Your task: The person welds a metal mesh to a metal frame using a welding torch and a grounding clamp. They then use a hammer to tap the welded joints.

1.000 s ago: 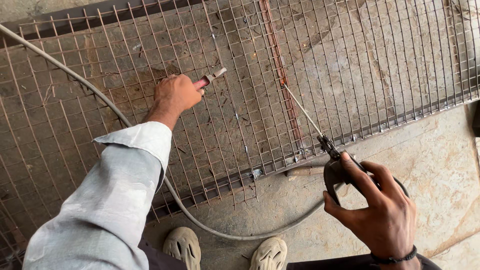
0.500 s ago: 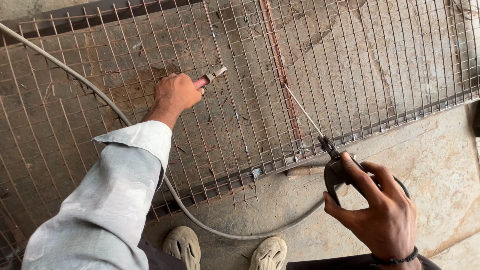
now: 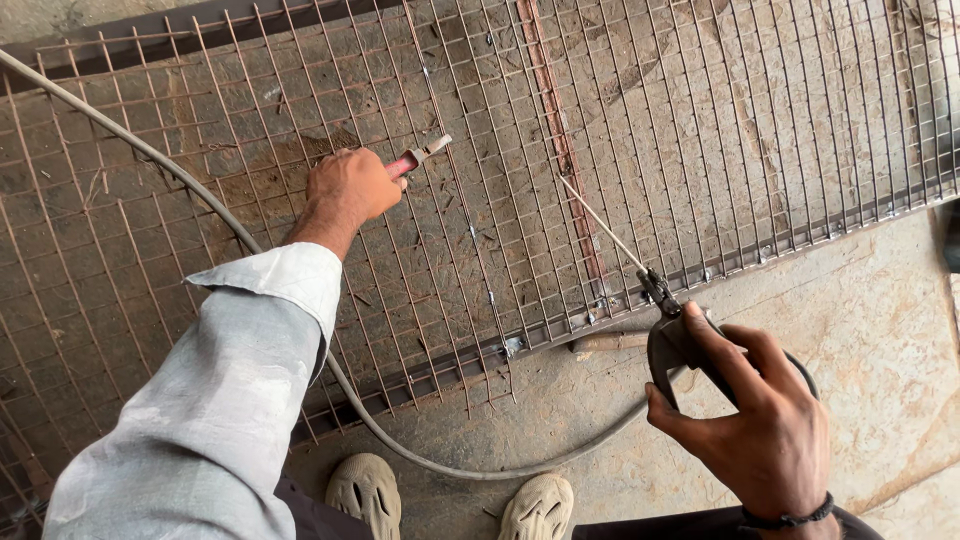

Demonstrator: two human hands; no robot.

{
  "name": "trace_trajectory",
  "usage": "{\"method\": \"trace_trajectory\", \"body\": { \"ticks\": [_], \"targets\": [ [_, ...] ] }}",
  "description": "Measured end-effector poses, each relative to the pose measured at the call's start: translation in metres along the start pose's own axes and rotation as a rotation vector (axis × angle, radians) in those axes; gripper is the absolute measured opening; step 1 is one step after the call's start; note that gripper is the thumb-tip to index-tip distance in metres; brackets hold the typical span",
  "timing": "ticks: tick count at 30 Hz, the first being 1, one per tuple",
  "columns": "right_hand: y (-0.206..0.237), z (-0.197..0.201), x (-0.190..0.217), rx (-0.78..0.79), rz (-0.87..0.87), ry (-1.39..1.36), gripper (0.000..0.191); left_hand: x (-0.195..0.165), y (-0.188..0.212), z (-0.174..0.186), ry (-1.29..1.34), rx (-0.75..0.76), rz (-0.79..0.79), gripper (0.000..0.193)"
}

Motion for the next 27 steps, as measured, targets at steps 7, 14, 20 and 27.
{"method": "trace_trajectory", "body": {
  "ticks": [7, 14, 20, 27],
  "targets": [
    [-0.0011, 0.0031, 0.0035, -0.030, -0.037, -0.021, 0.084, -0.0015, 0.0009, 0.0028, 0.013, -0.002, 0.005, 0.055],
    [0.0009, 0.0030, 0.0033, -0.121, -0.003, -0.082, 0.082, 0.0005, 0.0015, 0.0018, 0.011, -0.004, -0.008, 0.055],
    [0.0006, -0.0005, 0.0003, -0.074, -0.011, -0.038, 0.083, -0.0010, 0.0046, 0.0041, 0.005, 0.008, -0.004, 0.055],
    [0.0013, -0.0026, -0.0040, -0.035, -0.003, -0.019, 0.086, -0.0025, 0.0068, 0.0074, 0.027, 0.009, 0.005, 0.051]
  ]
}}
Point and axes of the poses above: each hand's wrist, its own y-axis away from the middle knuckle, its own z-axis out of the back of the hand, x = y × z, the point moved 2 cm from there along -y, towards the middle knuckle, and after that the axes turned 1 degree about z, right-handed, at the moved point
